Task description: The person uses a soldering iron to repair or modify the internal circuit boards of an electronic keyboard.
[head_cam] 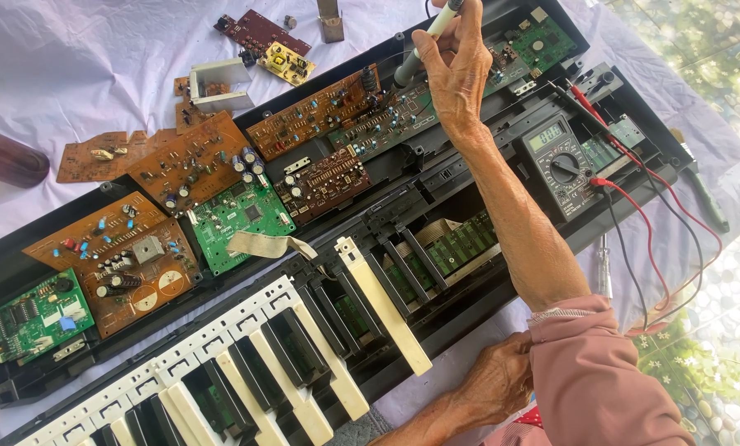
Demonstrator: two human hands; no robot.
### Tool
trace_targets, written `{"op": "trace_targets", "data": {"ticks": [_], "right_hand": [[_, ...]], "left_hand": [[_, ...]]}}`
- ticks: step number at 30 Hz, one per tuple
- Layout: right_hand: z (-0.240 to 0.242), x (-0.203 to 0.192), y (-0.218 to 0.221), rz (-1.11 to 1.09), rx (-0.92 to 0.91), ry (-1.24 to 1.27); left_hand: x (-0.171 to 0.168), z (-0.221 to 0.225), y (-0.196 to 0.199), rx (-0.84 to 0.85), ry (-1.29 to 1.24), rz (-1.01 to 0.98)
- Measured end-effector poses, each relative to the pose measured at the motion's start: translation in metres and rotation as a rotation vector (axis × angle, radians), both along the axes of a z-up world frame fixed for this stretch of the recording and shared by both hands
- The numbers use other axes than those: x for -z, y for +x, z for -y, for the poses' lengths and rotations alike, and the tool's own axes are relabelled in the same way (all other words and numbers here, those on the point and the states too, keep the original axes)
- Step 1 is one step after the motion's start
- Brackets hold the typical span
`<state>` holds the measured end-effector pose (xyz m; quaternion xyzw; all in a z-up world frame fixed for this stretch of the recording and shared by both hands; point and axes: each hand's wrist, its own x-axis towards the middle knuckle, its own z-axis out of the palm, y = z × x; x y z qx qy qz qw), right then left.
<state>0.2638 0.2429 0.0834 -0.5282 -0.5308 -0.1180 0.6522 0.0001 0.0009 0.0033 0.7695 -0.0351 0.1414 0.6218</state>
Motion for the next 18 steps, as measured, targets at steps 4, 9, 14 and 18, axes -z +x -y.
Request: {"op": "trace_targets", "data": {"ticks": [4, 9, 14, 18], "right_hand": [[0.0013, -0.0021, -0.0014, -0.012, -0.009, -0.004], [-0.0024, 0.0048, 0.0035, -0.014, 0.017, 0.009], [-0.0031, 0.0045, 0.0012, -0.002, 0.017, 0.014], [-0.0012, -0.0003, -0.0041, -0.013, 0.005, -0.012]], "left_hand": [[-0.0041, -0.0004, -0.0004, -0.011, 0.001, -0.011], [0.0006, 0.0014, 0.0001, -0.014, 0.013, -0.013], [-0.002, 0.0004, 0.0016, -0.013, 0.039, -0.001], [0.0001, 0.0014, 0.0004, -0.017, 0.016, -0.007]]}}
